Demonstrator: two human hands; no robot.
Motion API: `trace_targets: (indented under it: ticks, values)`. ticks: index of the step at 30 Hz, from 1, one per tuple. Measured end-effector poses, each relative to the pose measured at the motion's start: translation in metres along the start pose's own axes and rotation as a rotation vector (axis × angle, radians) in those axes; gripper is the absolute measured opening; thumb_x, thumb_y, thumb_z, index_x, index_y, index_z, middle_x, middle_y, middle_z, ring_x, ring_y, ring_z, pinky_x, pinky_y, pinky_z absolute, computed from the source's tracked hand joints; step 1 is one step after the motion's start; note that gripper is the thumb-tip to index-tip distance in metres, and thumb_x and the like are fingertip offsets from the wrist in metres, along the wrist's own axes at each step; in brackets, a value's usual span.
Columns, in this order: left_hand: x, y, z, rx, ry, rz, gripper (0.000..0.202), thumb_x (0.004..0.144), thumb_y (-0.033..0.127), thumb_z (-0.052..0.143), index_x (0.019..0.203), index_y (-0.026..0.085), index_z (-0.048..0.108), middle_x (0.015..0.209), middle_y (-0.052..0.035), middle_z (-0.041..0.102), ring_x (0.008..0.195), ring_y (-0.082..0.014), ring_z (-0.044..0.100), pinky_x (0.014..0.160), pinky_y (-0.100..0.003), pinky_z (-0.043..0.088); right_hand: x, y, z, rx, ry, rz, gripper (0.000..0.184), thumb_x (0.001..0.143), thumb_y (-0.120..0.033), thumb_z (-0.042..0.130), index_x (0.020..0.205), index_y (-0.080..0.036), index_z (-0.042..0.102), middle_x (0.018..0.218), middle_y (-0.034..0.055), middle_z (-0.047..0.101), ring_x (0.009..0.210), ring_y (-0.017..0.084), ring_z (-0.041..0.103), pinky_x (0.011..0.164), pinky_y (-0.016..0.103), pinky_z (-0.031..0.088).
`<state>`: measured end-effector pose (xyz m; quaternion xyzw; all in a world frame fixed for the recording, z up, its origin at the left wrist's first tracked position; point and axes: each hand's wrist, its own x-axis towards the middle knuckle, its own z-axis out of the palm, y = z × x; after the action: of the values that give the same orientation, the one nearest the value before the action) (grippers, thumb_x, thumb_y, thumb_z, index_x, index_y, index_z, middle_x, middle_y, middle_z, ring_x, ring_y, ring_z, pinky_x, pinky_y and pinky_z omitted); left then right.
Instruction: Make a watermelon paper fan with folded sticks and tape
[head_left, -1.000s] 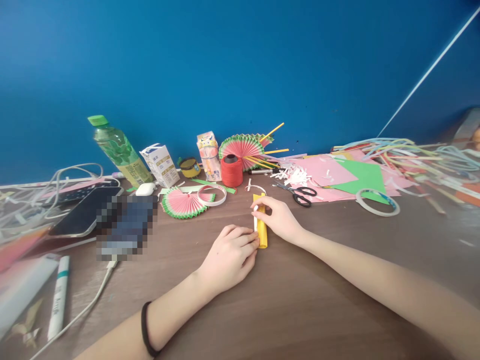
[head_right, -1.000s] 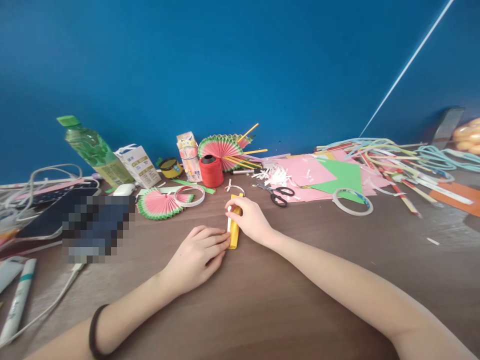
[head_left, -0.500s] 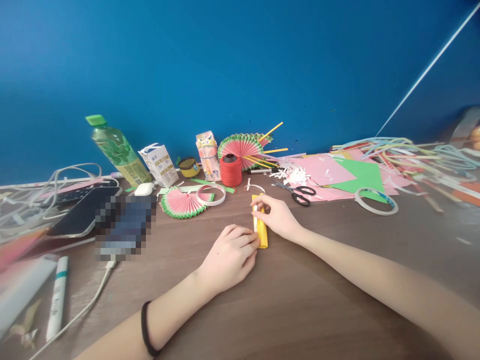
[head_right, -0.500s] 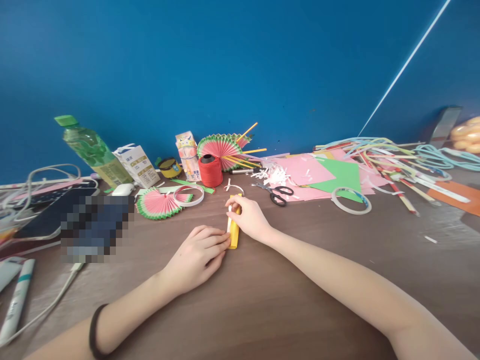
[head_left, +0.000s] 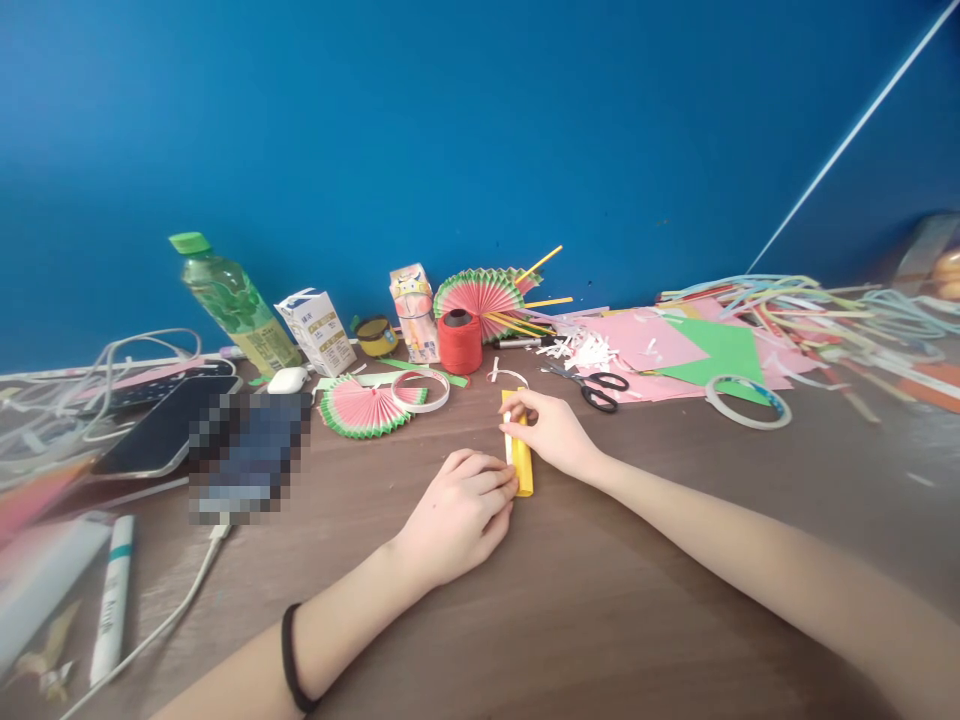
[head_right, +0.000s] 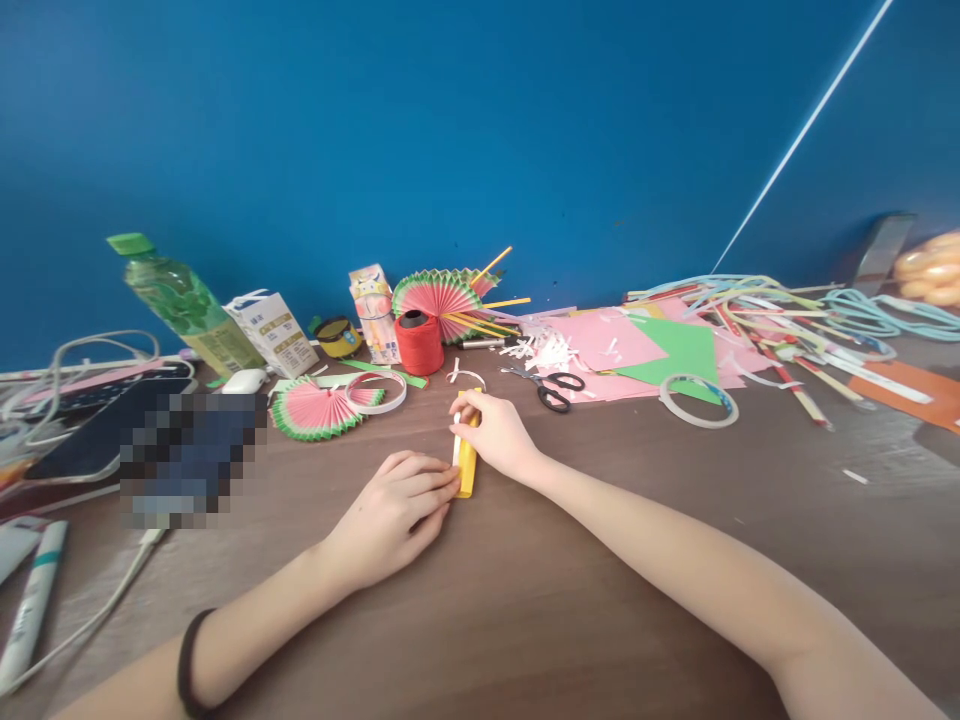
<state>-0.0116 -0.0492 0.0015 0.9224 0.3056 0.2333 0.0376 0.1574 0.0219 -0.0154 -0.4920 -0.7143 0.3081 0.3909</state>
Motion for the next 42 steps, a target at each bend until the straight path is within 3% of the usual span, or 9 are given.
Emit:
trace_targets:
  ticks: [25, 29, 34, 39, 42]
  values:
    - [-0.0009, -0.0022, 0.0050, 0.027, 0.039, 0.042, 0.025, 0.083, 0.012, 0.043, 0.095, 0.017, 0.064, 0.094, -0.0048, 0.069, 0.093, -0.0168, 0.058, 0.086, -0.035, 0.042, 0.0014, 0.0001, 0.0019, -0.089, 0.046, -0.029, 0.016, 0.065, -0.013, 0.062, 0.079, -0.020, 0.057, 0.080, 0.0003, 0.061, 0.078, 0.015, 0.057, 0.074, 0.029, 0.043]
    - [-0.0011, -0.0017, 0.0051, 0.024, 0.046, 0.052, 0.024, 0.083, 0.013, 0.044, 0.093, 0.017, 0.064, 0.093, -0.0036, 0.069, 0.092, -0.0160, 0.058, 0.086, -0.034, 0.041, 0.0008, 0.0010, 0.0012, -0.103, 0.023, -0.072, 0.012, 0.067, -0.013, 0.061, 0.074, -0.021, 0.054, 0.076, -0.0012, 0.060, 0.077, 0.015, 0.056, 0.073, 0.029, 0.042]
    - [-0.0015, 0.0006, 0.0010, 0.007, 0.047, 0.031, 0.023, 0.083, 0.013, 0.043, 0.088, 0.019, 0.065, 0.091, -0.0015, 0.070, 0.090, -0.0149, 0.059, 0.086, -0.034, 0.041, -0.0012, 0.0016, 0.0002, -0.045, -0.038, -0.110, 0.020, 0.068, -0.013, 0.059, 0.082, -0.022, 0.050, 0.075, -0.0029, 0.061, 0.077, 0.015, 0.058, 0.073, 0.029, 0.042]
    - [-0.0011, -0.0004, 0.0013, 0.041, -0.050, -0.105, 0.032, 0.082, 0.015, 0.043, 0.111, 0.016, 0.056, 0.117, -0.0064, 0.060, 0.106, -0.0191, 0.053, 0.093, -0.038, 0.039, -0.0024, 0.0009, -0.0015, -0.043, -0.066, -0.096, 0.020, 0.068, -0.012, 0.058, 0.083, -0.022, 0.048, 0.073, -0.0038, 0.059, 0.075, 0.014, 0.057, 0.073, 0.029, 0.042]
    - [-0.0009, -0.0022, 0.0052, 0.060, -0.131, -0.112, 0.038, 0.083, 0.020, 0.043, 0.120, 0.016, 0.050, 0.128, -0.0069, 0.053, 0.118, -0.0210, 0.046, 0.100, -0.042, 0.033, -0.0014, 0.0018, -0.0022, -0.048, -0.073, -0.091, 0.019, 0.068, -0.013, 0.059, 0.082, -0.022, 0.049, 0.074, -0.0036, 0.059, 0.075, 0.014, 0.056, 0.072, 0.029, 0.041]
